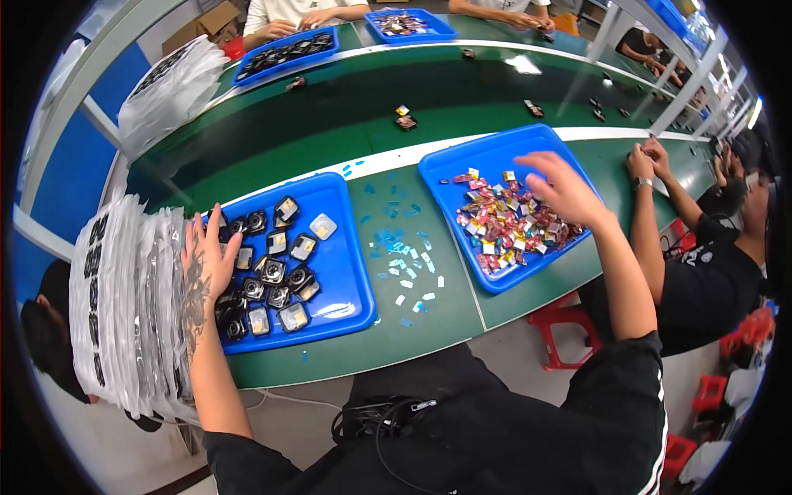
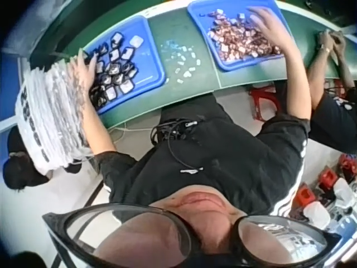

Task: Assembling small electronic modules, likely smartwatch components, by attaching yellow flexible connectors to screen units.

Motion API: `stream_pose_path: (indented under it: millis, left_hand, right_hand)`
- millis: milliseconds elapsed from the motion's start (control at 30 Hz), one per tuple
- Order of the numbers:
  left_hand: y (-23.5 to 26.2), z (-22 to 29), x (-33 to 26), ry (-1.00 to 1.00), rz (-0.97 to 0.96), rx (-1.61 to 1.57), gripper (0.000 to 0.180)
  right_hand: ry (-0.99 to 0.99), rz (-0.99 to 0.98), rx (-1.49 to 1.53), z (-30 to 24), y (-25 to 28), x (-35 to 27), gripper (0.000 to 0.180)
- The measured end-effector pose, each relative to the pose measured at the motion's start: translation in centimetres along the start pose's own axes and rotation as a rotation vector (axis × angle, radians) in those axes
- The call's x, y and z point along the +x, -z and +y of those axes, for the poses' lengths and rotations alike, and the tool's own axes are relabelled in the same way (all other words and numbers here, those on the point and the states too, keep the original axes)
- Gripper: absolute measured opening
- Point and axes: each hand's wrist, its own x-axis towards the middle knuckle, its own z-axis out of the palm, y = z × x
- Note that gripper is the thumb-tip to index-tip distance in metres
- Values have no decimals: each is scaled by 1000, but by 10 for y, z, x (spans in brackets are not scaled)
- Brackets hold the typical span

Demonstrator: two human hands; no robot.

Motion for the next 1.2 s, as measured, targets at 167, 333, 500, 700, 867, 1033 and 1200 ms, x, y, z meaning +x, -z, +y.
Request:
stream_pose_path:
  millis: [167, 333, 500, 700, 867, 1033, 1200]
  left_hand:
    - [-1, 2, -2, -96, -7, -77, 63]
    - [13, 14, -11, -242, -39, -82, 52]
    - [10, 13, -21, -272, 35, -112, 40]
    - [-4, 21, -17, -420, 153, -113, 36]
    - [14, 32, -11, -414, 81, -134, 32]
    - [17, 38, -4, -338, 25, -122, 38]
    - [22, 38, 3, -304, -96, -68, 46]
  right_hand:
    - [-573, 74, -477, 54, 13, -33, 41]
    - [-433, 150, -329, 53, -12, -46, 41]
    - [-267, 171, -323, 4, -34, -35, 36]
    - [-135, 132, -119, -23, -37, -35, 32]
    - [-220, 251, -141, -7, -15, -18, 23]
    - [-44, 163, 14, -37, -14, 16, 18]
    - [160, 49, 37, -57, -55, 61, 18]
